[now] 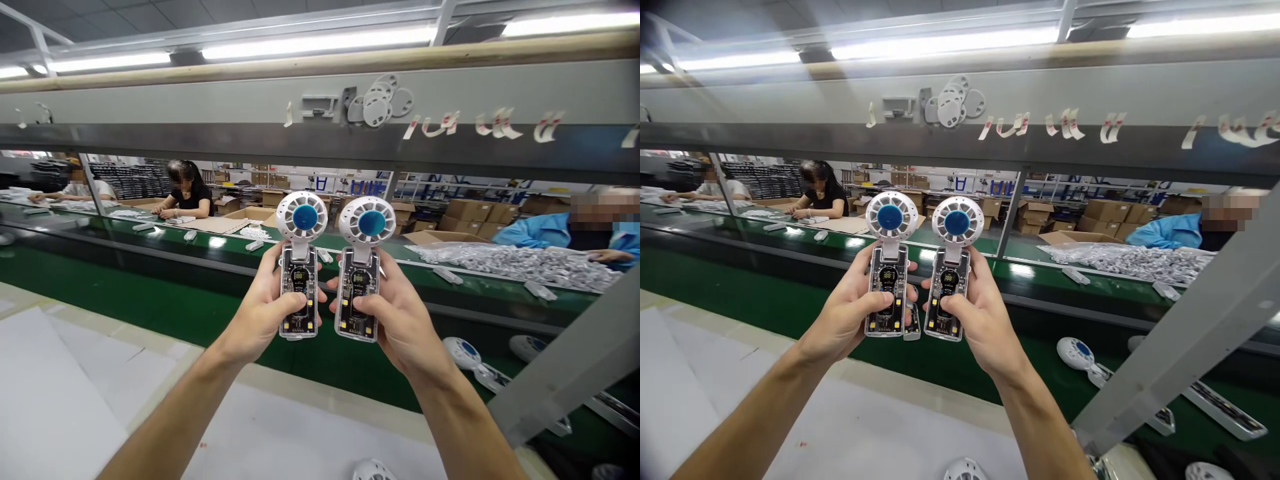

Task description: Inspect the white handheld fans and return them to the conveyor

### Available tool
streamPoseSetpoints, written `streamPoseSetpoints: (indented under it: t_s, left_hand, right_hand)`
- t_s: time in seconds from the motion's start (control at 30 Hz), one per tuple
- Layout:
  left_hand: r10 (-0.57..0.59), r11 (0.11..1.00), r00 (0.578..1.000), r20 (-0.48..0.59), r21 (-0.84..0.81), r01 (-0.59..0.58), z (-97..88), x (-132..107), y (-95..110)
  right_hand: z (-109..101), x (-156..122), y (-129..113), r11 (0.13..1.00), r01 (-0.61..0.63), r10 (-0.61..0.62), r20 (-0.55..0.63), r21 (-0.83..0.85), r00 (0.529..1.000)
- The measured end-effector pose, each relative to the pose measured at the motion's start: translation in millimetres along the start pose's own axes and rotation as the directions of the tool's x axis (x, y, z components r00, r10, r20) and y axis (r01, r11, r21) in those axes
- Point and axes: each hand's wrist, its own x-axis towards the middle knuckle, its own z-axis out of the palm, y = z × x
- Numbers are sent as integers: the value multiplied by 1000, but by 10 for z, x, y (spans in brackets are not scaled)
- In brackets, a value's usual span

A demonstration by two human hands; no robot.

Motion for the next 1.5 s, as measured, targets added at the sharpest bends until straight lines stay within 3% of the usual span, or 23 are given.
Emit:
streamPoseSetpoints:
  t_s: [0.3,0.5,0.87,1.33,1.5]
  left_hand:
    - [7,1000,998,-67,-24,-9,12,8,-21]
    - [4,1000,1000,-5,-15,-4,0,3,-3]
    - [80,997,997,0,-8,-80,13,-1,-44]
    - [86,993,996,11,-85,-85,-12,20,-59]
    - [71,996,996,48,-60,-68,-56,23,-95]
  right_hand:
    - [12,13,12,999,-14,13,22,44,1000]
    - [-42,-1,-1,1000,-17,16,72,13,997]
    - [-19,1,59,998,57,-56,62,-6,996]
    - [-20,-7,25,1000,22,-22,92,8,996]
    - [6,16,48,998,2,0,-32,66,999]
